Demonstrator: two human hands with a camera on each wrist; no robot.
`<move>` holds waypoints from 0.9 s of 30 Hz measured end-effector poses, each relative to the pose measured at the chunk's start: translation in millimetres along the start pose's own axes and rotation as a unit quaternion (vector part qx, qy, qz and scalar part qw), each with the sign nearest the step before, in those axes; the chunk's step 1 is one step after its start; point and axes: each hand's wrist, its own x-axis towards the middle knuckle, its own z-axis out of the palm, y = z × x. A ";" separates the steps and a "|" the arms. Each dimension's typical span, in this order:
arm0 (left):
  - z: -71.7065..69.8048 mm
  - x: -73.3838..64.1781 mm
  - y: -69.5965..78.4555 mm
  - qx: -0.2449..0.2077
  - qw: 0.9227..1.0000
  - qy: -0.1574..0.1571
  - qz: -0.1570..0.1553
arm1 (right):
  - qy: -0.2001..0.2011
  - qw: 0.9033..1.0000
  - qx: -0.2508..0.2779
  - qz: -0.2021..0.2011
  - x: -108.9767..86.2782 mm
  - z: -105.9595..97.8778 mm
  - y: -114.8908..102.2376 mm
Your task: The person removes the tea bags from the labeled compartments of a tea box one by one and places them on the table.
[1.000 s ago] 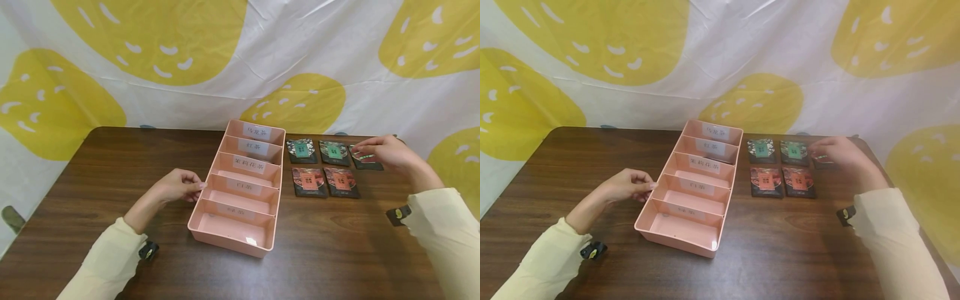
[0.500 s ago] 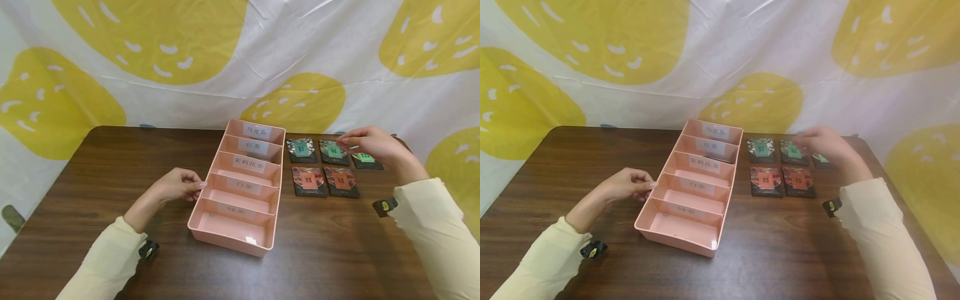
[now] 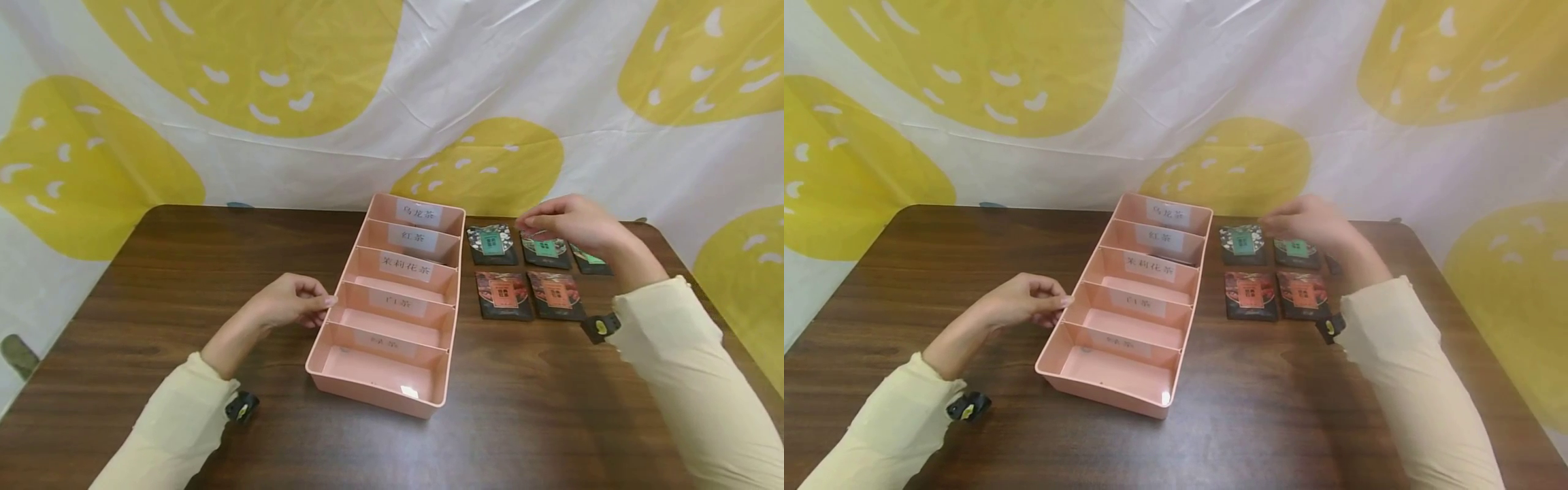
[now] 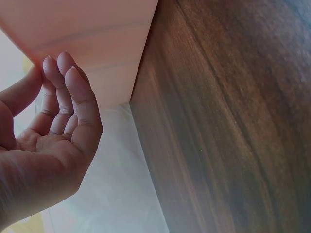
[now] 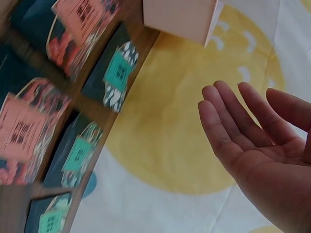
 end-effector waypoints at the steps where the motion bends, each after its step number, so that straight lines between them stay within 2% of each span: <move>1: 0.0 -0.1 0.1 0.001 1.000 0.000 -0.001 | -0.001 1.000 0.002 -0.001 1.4 2.3 -2.4; 7: 0.4 -0.2 0.2 0.000 1.000 0.000 -0.004 | -0.022 1.000 -0.006 -0.012 6.3 14.6 -14.4; 13: 1.1 0.6 -0.6 -0.001 1.000 -0.001 -0.001 | -0.034 0.998 -0.007 -0.044 6.9 25.2 -26.0; 18: 1.2 0.6 -1.1 -0.002 1.000 -0.001 0.000 | -0.063 0.996 -0.007 -0.070 7.6 31.7 -34.5; 27: 1.6 0.2 -0.5 0.002 1.000 0.002 0.003 | -0.097 0.993 0.016 -0.073 15.0 47.4 -43.0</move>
